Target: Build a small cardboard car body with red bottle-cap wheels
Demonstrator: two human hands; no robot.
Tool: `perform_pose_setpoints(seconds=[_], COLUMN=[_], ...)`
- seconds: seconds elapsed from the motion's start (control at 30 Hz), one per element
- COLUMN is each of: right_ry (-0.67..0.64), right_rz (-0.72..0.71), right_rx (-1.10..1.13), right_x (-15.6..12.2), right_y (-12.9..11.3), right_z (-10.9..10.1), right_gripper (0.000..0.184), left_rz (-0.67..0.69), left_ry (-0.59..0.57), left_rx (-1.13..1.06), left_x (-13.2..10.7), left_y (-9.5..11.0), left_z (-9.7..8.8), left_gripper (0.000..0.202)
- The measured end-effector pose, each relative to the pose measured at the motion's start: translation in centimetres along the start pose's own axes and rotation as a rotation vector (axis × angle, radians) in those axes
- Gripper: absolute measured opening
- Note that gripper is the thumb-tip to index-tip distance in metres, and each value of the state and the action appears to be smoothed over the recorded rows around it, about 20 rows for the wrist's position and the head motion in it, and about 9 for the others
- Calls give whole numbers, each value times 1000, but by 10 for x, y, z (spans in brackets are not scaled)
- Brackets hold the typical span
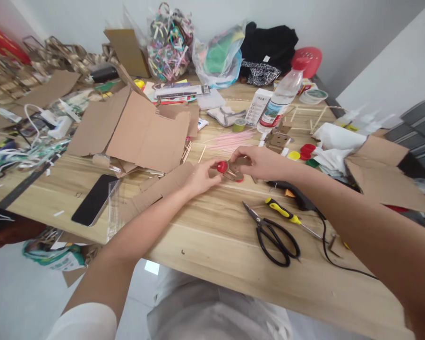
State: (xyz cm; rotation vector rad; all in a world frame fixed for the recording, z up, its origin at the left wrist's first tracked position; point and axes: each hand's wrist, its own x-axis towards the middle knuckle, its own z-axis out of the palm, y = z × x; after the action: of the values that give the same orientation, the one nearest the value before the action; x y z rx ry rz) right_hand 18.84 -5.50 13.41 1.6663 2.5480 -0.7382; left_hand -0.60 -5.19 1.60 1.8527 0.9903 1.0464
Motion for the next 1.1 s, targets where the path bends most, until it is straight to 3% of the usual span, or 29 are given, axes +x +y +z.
perform_pose_setpoints(seconds=[0.2, 0.33, 0.67, 1.0, 1.1], right_ry=[150, 152, 170, 173, 187], right_rz=[51, 65, 121, 74, 86], right_rx=[-269, -301, -307, -333, -351], right_x=[8, 13, 11, 12, 14], right_y=[-13, -19, -28, -23, -23], right_z=[13, 15, 15, 16, 21], right_gripper=[39, 29, 33, 35, 32], left_rz=[57, 60, 44, 9, 10], left_ry=[-23, -10, -2, -9, 1], left_rx=[57, 59, 56, -31, 1], left_x=[-3, -4, -1, 1, 3], left_y=[7, 4, 1, 3, 6], left_z=[1, 0, -1, 2, 2], left_gripper=[40, 39, 40, 45, 38])
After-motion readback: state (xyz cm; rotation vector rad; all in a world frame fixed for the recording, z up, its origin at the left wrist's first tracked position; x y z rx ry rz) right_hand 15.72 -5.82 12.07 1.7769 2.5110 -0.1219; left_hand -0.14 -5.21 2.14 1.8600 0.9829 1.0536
